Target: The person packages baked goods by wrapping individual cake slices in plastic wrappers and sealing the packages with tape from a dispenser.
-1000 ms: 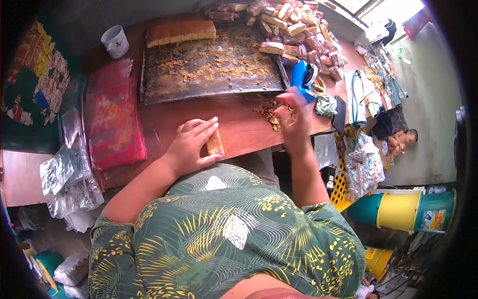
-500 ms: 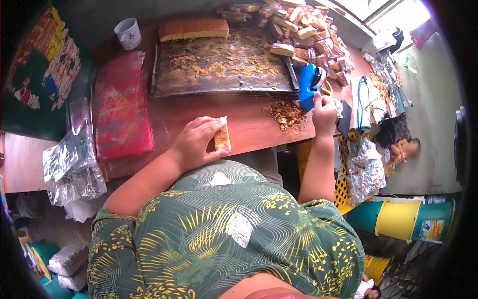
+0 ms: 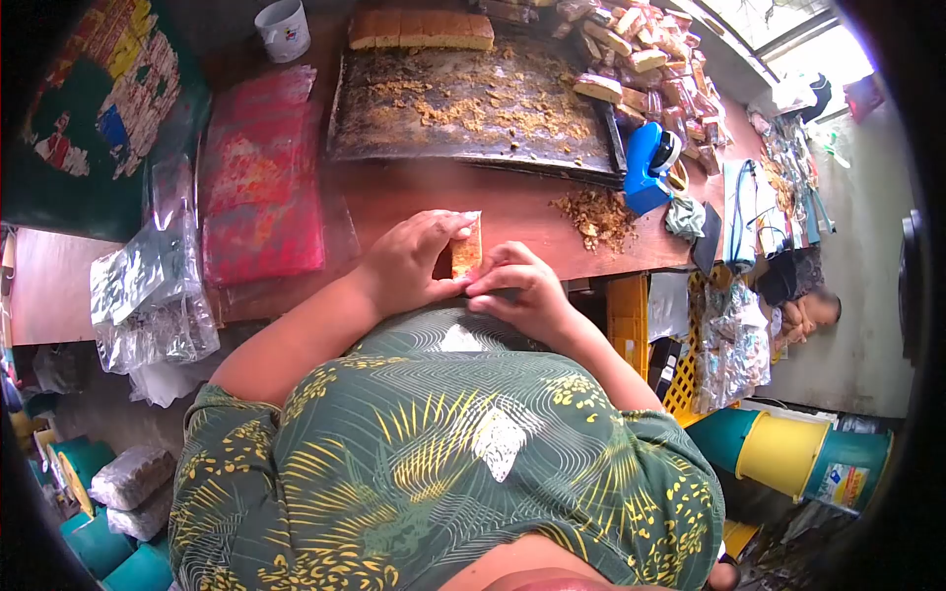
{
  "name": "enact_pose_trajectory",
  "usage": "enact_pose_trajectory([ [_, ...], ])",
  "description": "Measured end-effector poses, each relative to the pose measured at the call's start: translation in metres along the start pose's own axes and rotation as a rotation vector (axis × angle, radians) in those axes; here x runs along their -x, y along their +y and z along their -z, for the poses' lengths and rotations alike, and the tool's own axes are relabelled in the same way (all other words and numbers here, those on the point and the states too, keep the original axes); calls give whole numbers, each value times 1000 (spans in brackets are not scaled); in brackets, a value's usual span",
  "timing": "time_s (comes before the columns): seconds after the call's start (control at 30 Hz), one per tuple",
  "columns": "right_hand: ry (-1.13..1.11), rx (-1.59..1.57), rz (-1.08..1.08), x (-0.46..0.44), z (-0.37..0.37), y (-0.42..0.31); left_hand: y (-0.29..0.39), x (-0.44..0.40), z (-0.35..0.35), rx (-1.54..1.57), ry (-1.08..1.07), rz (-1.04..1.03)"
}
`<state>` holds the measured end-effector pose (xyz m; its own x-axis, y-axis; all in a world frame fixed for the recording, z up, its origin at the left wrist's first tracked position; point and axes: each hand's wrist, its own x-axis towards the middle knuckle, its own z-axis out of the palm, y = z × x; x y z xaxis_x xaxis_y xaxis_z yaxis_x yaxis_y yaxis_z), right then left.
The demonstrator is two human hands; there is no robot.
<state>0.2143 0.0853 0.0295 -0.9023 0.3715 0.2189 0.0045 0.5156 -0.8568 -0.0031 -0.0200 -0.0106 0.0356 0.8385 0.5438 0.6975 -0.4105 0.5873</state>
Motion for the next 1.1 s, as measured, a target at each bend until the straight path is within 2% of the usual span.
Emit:
enact_pose_trajectory([
  [0.1, 104, -30, -220, -21, -7, 24, 4, -3, 1, -22, 20, -15],
  [0.13, 165, -103, -182, -25, -12, 37, 7, -5, 2, -18, 28, -17],
  [0.23, 169, -72, -304, -28, -14, 46, 6, -11, 3, 43, 13, 87],
  [0.37, 83, 114, -214, -32, -5, 32, -10, -26, -11, 110, 20, 247],
  [0.4, 65, 149, -177, -33, -4, 32, -9, -33, -12, 19, 98, 181],
  [0.5, -7, 244, -82, -36, 5, 34, -19, -42, -12, 176, 82, 355],
  [0.53, -116, 215, -151, -42, 12, 21, -25, -45, -14, 252, 131, 373],
  [0.6, -292, 229, -287, -53, 26, -5, -35, -46, -7, 216, 181, 247],
  [0.7, -376, 350, -145, -69, 70, -2, -38, -49, 4, 180, 278, 135],
  [0.73, -151, 173, -110, -73, 89, 2, -43, -49, 9, 122, 306, 60],
  [0.77, 206, 8, -130, -81, 109, 8, -47, -50, 13, 64, 335, -17],
  [0.8, 563, -155, -80, -89, 129, 14, -45, -51, 17, 61, 355, -2],
  [0.87, 801, 166, -35, -104, 174, 34, -44, -51, 19, 73, 353, 55],
  [0.9, 791, 246, -132, -113, 187, 37, -43, -51, 19, 80, 351, 84],
  [0.97, 604, 397, -214, -133, 195, 44, -43, -52, 19, 53, 338, 41],
  [1.0, 564, 449, -217, -145, 196, 58, -41, -52, 21, 53, 328, 34],
  [1.03, 495, 651, -152, -153, 203, 76, -40, -52, 22, 53, 319, 28],
  [1.1, 382, 647, -220, -168, 209, 99, -36, -54, 27, 33, 323, 46],
])
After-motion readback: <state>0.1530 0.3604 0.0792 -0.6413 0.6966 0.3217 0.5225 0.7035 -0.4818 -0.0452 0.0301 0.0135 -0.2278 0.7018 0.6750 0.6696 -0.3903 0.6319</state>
